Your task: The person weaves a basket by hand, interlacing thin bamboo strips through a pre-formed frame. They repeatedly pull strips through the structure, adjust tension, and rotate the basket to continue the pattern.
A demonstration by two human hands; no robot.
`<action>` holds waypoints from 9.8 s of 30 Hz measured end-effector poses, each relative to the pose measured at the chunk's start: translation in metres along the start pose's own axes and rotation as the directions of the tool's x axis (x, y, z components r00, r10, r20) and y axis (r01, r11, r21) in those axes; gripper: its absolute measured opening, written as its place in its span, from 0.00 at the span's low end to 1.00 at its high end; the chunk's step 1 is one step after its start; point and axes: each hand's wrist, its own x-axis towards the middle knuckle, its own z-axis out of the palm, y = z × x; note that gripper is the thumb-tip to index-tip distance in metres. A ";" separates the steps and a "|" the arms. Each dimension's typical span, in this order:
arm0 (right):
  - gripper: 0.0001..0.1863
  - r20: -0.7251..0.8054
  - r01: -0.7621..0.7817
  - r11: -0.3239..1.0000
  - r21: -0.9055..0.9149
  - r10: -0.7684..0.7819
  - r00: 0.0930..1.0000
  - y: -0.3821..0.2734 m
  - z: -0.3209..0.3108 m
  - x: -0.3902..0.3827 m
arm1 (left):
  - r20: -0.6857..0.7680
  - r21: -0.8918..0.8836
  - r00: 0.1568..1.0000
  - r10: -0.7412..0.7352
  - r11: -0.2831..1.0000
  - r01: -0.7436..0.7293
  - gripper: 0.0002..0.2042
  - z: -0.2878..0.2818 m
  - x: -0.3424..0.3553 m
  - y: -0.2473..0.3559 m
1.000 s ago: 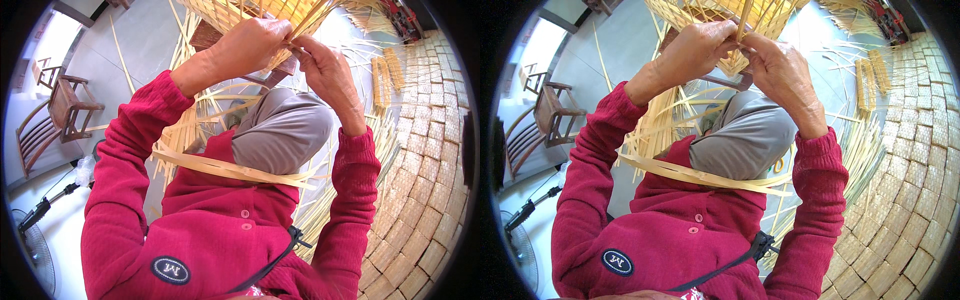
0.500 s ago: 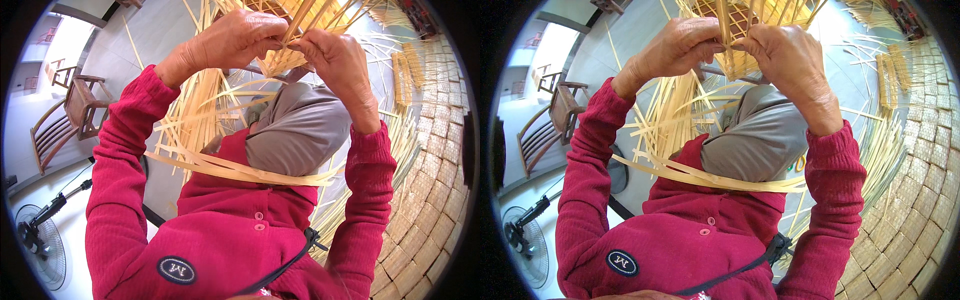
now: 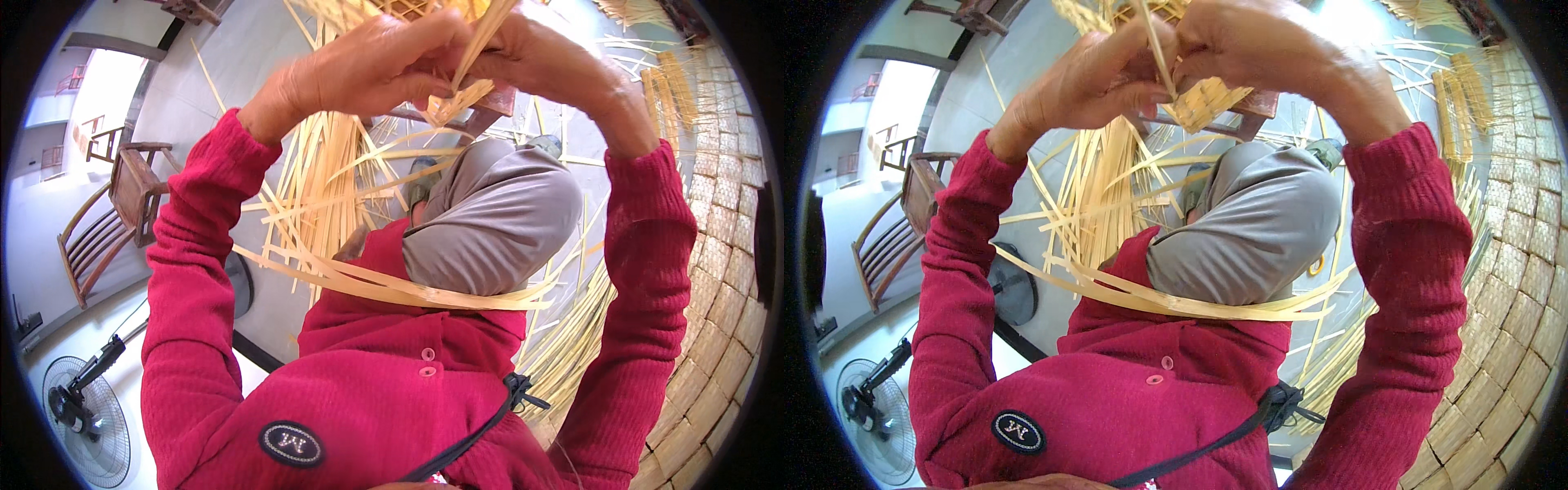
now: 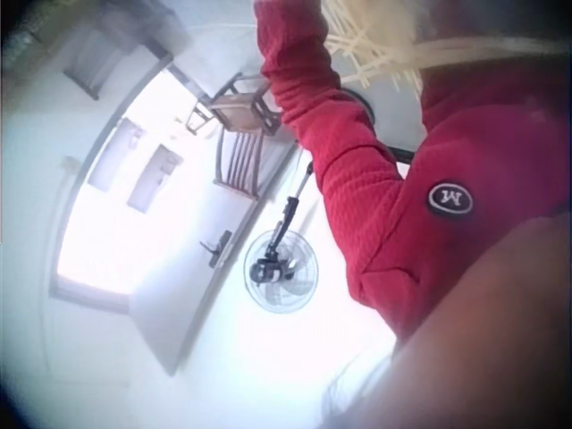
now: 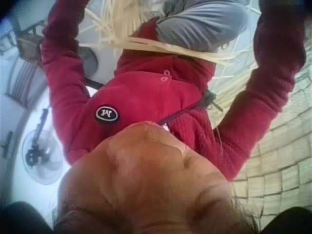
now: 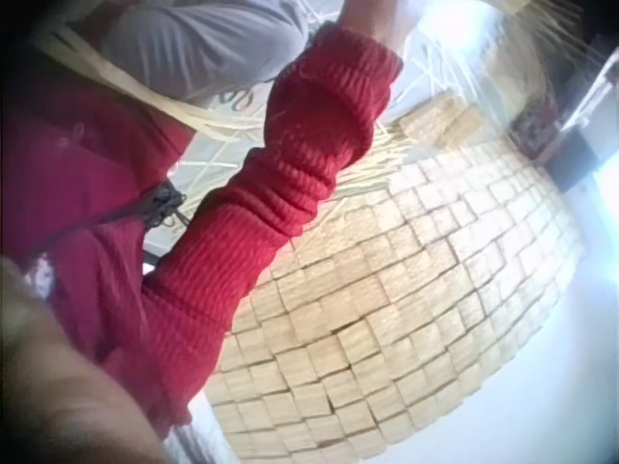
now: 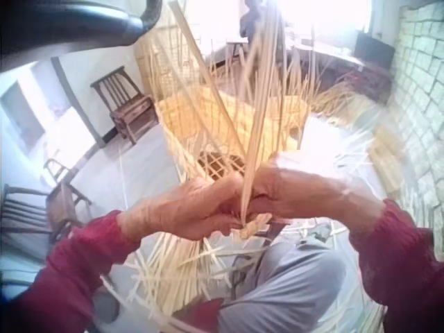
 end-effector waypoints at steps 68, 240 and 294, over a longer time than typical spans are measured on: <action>0.15 -0.692 0.346 0.708 0.615 0.275 0.667 -0.044 0.013 -0.011 | -0.692 -0.087 0.708 -0.140 0.990 0.112 0.08 0.043 -0.048 -0.008; 0.06 -0.793 -0.268 0.961 0.062 0.211 0.572 -0.032 0.073 -0.018 | -0.862 -0.260 0.392 -0.321 0.944 0.201 0.14 0.074 -0.037 -0.034; 0.09 -0.416 0.157 0.865 -0.476 -0.379 0.827 0.006 0.010 0.029 | 0.057 -0.202 0.986 -0.157 0.965 0.165 0.13 -0.028 -0.004 -0.052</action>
